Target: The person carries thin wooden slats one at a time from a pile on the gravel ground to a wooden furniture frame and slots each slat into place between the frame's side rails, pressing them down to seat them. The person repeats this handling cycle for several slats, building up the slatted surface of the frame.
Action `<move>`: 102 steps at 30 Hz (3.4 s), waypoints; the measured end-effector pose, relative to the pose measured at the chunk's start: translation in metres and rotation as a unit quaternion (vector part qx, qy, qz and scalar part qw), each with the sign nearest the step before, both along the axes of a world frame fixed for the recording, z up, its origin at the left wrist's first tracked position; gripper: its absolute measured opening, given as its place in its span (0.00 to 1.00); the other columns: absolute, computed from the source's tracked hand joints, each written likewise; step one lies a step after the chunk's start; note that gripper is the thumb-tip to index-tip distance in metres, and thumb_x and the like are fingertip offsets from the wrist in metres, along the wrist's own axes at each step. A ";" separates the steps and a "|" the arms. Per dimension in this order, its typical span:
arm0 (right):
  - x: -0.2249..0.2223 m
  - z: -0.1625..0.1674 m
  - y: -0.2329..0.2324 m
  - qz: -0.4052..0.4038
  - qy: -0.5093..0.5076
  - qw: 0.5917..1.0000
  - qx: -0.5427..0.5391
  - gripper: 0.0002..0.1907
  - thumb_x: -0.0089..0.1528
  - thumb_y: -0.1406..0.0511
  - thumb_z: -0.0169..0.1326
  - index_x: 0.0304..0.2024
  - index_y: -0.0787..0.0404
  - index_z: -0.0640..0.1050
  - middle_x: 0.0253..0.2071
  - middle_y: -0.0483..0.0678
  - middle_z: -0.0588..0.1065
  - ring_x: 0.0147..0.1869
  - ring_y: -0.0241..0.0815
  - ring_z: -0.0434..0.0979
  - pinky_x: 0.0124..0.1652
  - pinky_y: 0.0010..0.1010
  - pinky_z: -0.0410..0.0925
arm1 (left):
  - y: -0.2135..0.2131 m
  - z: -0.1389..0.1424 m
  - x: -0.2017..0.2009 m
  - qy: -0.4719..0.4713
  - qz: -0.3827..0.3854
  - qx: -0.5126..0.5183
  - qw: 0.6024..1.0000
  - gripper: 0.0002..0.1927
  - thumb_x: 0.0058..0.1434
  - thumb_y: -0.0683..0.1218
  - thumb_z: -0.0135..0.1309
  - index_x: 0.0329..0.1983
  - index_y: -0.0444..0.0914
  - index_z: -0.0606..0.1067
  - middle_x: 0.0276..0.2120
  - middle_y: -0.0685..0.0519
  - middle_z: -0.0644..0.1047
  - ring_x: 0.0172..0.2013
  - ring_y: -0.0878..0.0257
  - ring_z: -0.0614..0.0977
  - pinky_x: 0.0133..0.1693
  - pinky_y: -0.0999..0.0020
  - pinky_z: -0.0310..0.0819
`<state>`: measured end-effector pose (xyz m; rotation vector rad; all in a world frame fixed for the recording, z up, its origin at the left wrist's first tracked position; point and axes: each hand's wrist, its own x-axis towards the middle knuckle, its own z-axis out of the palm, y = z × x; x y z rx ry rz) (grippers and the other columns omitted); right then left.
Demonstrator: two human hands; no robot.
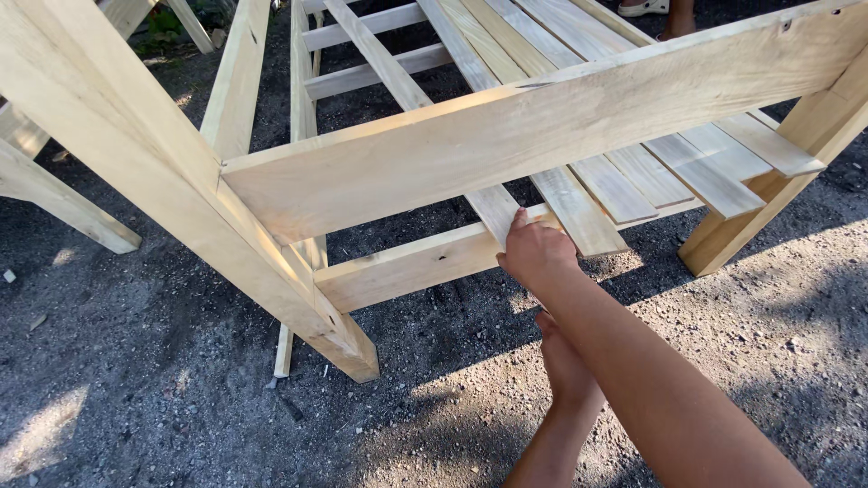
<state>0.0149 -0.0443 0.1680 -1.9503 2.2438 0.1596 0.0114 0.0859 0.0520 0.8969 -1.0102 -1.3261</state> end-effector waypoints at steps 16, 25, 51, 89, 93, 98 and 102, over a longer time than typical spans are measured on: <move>-0.007 0.009 -0.025 -0.064 -0.042 0.996 0.040 0.44 0.66 0.46 0.49 0.78 0.53 0.52 0.68 0.59 0.67 0.67 0.58 0.73 0.59 0.47 0.72 | -0.035 0.035 0.033 -0.226 0.059 0.070 0.970 0.40 0.57 0.59 0.60 0.62 0.35 0.58 0.44 0.39 0.81 0.42 0.47 0.86 0.43 0.56 0.79; -0.001 -0.001 -0.018 0.002 0.010 0.997 -0.082 0.24 0.66 0.56 0.52 0.64 0.53 0.71 0.63 0.60 0.67 0.68 0.59 0.67 0.52 0.44 0.75 | -0.006 -0.020 -0.014 -0.082 0.063 -0.040 0.994 0.35 0.60 0.56 0.57 0.60 0.33 0.57 0.45 0.40 0.79 0.43 0.51 0.85 0.42 0.58 0.78; 0.002 -0.012 0.025 0.114 0.126 0.974 -0.151 0.35 0.63 0.69 0.52 0.73 0.57 0.61 0.56 0.70 0.70 0.63 0.67 0.68 0.42 0.41 0.78 | -0.019 -0.017 -0.010 -0.097 0.066 -0.063 0.991 0.21 0.63 0.44 0.53 0.53 0.32 0.59 0.43 0.45 0.77 0.42 0.59 0.83 0.41 0.63 0.79; -0.080 -0.126 0.272 -0.086 -0.228 0.951 -0.192 0.51 0.45 0.49 0.70 0.71 0.37 0.66 0.33 0.51 0.78 0.30 0.49 0.84 0.36 0.39 0.77 | -0.033 -0.002 0.033 -0.183 0.086 -0.067 0.977 0.18 0.72 0.49 0.46 0.55 0.30 0.61 0.38 0.38 0.81 0.37 0.46 0.86 0.39 0.54 0.79; -0.018 -0.110 0.185 -0.075 -0.286 0.929 -0.220 0.47 0.50 0.49 0.64 0.72 0.40 0.66 0.37 0.52 0.78 0.30 0.48 0.83 0.35 0.41 0.75 | -0.074 -0.008 0.085 -0.252 0.117 -0.032 0.960 0.19 0.69 0.50 0.47 0.56 0.34 0.64 0.36 0.39 0.82 0.35 0.48 0.85 0.40 0.54 0.77; 0.021 -0.065 0.103 -0.049 -0.278 0.926 -0.250 0.46 0.55 0.47 0.61 0.71 0.58 0.65 0.36 0.61 0.80 0.41 0.58 0.82 0.40 0.48 0.74 | -0.052 -0.016 0.146 -0.332 0.080 -0.151 0.928 0.19 0.72 0.51 0.44 0.54 0.31 0.68 0.41 0.37 0.80 0.42 0.47 0.82 0.47 0.53 0.74; 0.044 -0.036 0.066 -0.076 -0.249 0.944 -0.204 0.50 0.54 0.46 0.62 0.71 0.63 0.63 0.40 0.65 0.80 0.45 0.62 0.82 0.46 0.50 0.74 | -0.031 0.007 0.159 -0.323 0.060 -0.168 0.930 0.18 0.75 0.52 0.39 0.50 0.32 0.71 0.43 0.38 0.80 0.45 0.44 0.81 0.47 0.50 0.72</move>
